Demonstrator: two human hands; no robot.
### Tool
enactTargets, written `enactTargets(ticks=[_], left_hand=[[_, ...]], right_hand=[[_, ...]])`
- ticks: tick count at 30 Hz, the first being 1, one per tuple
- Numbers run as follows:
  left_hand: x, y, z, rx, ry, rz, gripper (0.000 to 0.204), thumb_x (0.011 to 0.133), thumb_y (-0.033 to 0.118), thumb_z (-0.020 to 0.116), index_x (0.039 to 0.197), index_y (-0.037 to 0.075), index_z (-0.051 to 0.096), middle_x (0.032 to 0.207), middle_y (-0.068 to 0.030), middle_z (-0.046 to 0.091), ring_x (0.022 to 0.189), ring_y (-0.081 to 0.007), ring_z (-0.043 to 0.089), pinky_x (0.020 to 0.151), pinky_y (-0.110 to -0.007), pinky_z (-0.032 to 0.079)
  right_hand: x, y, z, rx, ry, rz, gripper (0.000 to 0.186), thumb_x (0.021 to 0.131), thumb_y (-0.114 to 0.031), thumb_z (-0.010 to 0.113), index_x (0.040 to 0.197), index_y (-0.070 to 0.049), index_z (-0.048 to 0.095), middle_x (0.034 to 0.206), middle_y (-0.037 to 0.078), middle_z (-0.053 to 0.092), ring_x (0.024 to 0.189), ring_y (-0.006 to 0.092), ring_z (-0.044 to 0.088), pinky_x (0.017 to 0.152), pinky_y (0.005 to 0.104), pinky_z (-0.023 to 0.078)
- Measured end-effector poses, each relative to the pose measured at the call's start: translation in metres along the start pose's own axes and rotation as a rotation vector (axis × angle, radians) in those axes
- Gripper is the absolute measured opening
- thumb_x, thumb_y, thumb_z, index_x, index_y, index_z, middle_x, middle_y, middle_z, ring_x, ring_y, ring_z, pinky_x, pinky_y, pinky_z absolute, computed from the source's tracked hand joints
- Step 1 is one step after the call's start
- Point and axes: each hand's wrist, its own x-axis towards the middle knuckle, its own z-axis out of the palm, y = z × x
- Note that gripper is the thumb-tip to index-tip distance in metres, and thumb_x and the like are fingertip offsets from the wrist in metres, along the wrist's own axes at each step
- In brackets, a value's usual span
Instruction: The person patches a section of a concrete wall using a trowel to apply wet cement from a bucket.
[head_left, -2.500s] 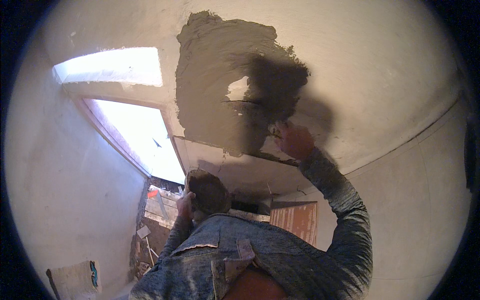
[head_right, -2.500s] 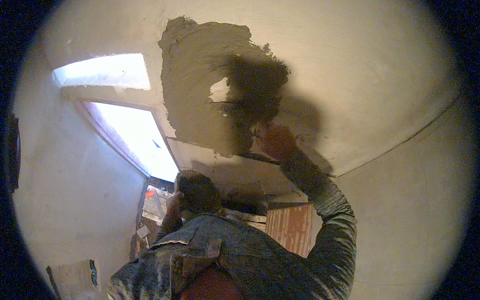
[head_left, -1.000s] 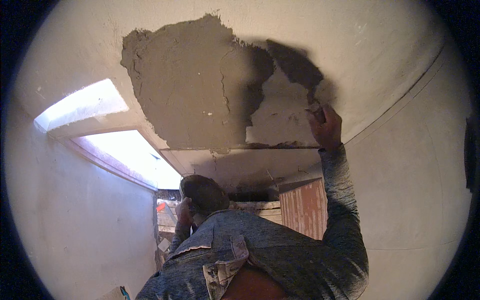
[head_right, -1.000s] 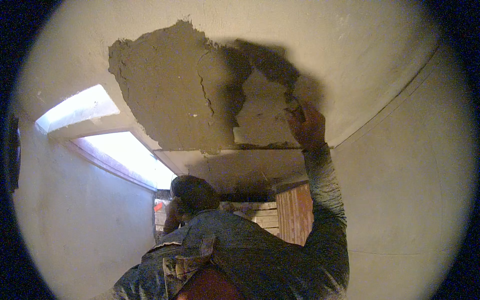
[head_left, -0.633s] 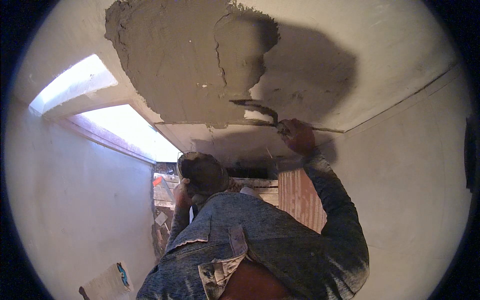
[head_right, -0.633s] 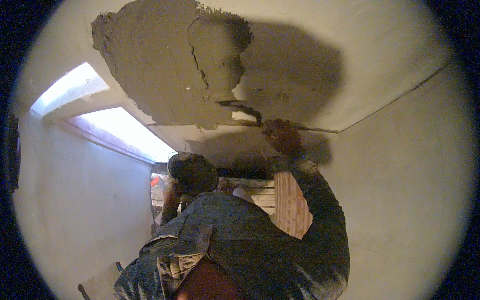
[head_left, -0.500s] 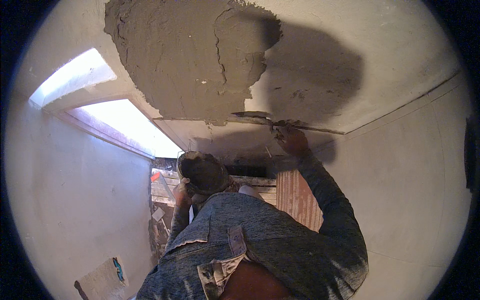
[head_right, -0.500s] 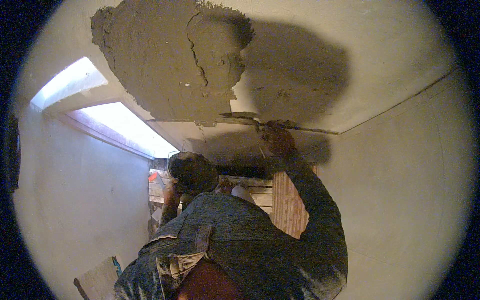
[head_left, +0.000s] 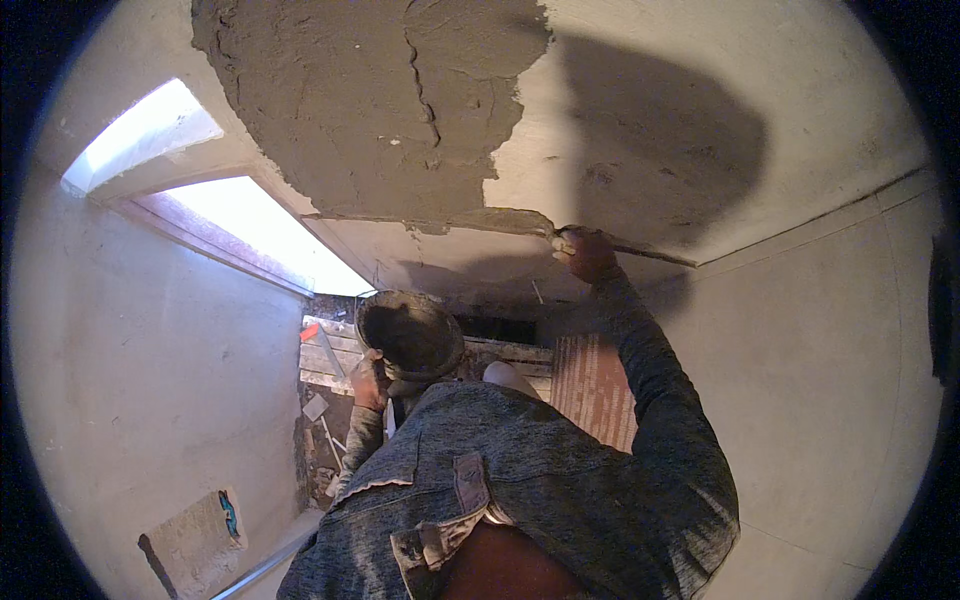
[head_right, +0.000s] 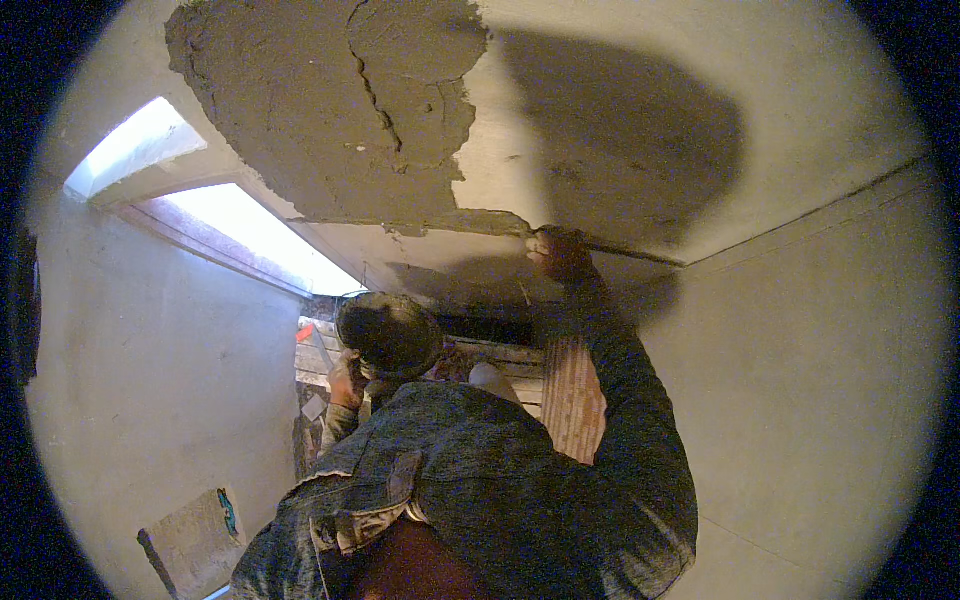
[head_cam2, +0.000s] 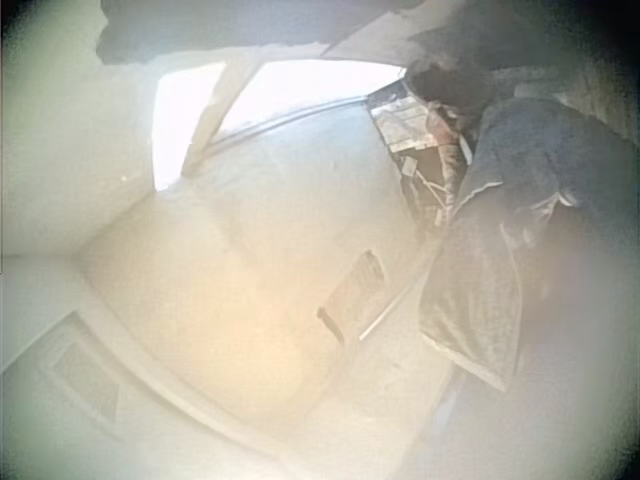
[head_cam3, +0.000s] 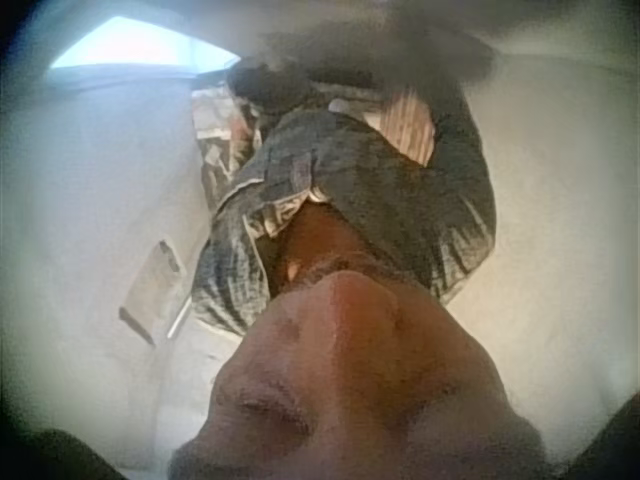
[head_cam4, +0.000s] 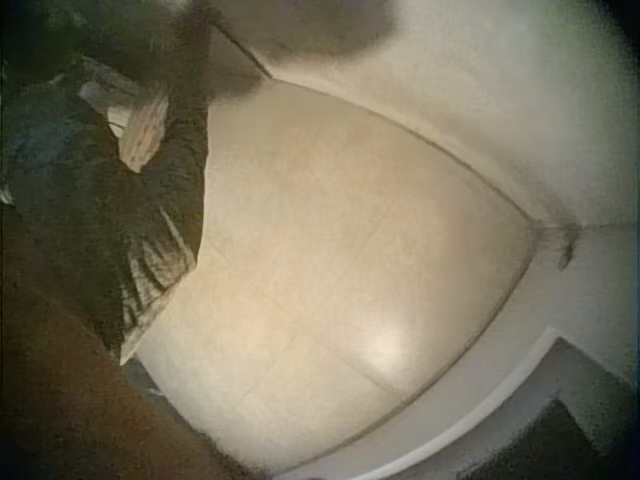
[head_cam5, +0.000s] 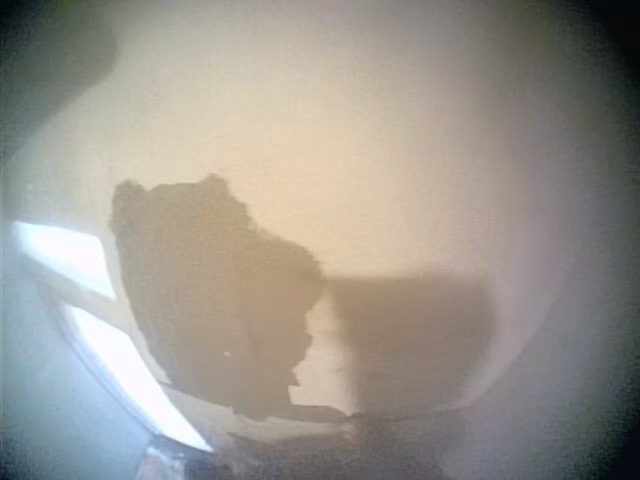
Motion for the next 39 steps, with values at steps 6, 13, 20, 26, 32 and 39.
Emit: enactTargets(ticks=[6, 13, 20, 26, 32, 39], left_hand=[[-0.018, 0.002, 0.021, 0.020, 0.001, 0.004, 0.012, 0.076, 0.016, 0.064, 0.081, 0.005, 0.060, 0.068, -0.0021, 0.058, 0.055, -0.0153, 0.057, 0.049, -0.031, 0.048], [-0.011, -0.002, 0.002, 0.079, 0.019, 0.014, 0.015, 0.075, 0.016, 0.064, 0.081, 0.003, 0.060, 0.068, -0.0050, 0.060, 0.054, -0.0200, 0.060, 0.049, -0.034, 0.052], [-0.009, -0.004, 0.005, -0.017, -0.045, -0.029, 0.016, 0.077, 0.017, 0.063, 0.082, 0.002, 0.060, 0.069, -0.0064, 0.061, 0.054, -0.0204, 0.060, 0.049, -0.034, 0.051], [-0.005, -0.004, 0.008, 0.056, -0.073, -0.006, 0.018, 0.076, 0.019, 0.064, 0.079, 0.002, 0.060, 0.069, -0.0056, 0.060, 0.055, -0.0185, 0.059, 0.051, -0.033, 0.051], [0.005, -0.004, 0.010, 0.213, -0.008, 0.190, 0.023, 0.074, 0.022, 0.066, 0.077, 0.000, 0.061, 0.067, -0.0037, 0.057, 0.052, -0.0149, 0.054, 0.048, -0.030, 0.046], [0.008, 0.012, 0.034, 0.414, 0.047, 0.315, 0.025, 0.073, 0.023, 0.069, 0.074, -0.001, 0.065, 0.063, -0.0008, 0.058, 0.052, -0.0104, 0.051, 0.048, -0.027, 0.040]], right_hand=[[-0.038, 0.100, 0.043, -0.121, 0.386, -0.108, 0.049, 0.078, -0.038, 0.067, 0.114, -0.005, 0.057, 0.109, 0.015, 0.061, 0.100, 0.0345, 0.059, 0.086, 0.0452, 0.048], [-0.062, 0.058, 0.006, -0.041, 0.330, -0.047, 0.051, 0.075, -0.037, 0.070, 0.115, -0.007, 0.059, 0.110, 0.017, 0.062, 0.096, 0.0357, 0.061, 0.083, 0.0451, 0.050], [-0.009, 0.035, 0.002, -0.099, 0.263, 0.059, 0.045, 0.075, -0.039, 0.070, 0.107, -0.010, 0.061, 0.100, 0.014, 0.065, 0.087, 0.0350, 0.064, 0.076, 0.0463, 0.051], [-0.039, 0.079, -0.016, -0.356, 0.216, -0.234, 0.034, 0.074, -0.037, 0.070, 0.090, -0.008, 0.062, 0.090, 0.014, 0.066, 0.081, 0.0355, 0.064, 0.073, 0.0474, 0.051], [-0.096, 0.056, -0.036, -0.093, 0.309, 0.181, 0.034, 0.072, -0.029, 0.070, 0.094, -0.005, 0.060, 0.093, 0.017, 0.063, 0.087, 0.0376, 0.062, 0.075, 0.0480, 0.051], [-0.091, -0.014, 0.028, 0.181, 0.239, -0.137, 0.046, 0.074, -0.025, 0.071, 0.111, -0.005, 0.053, 0.093, 0.020, 0.063, 0.087, 0.0402, 0.061, 0.076, 0.0498, 0.049]])
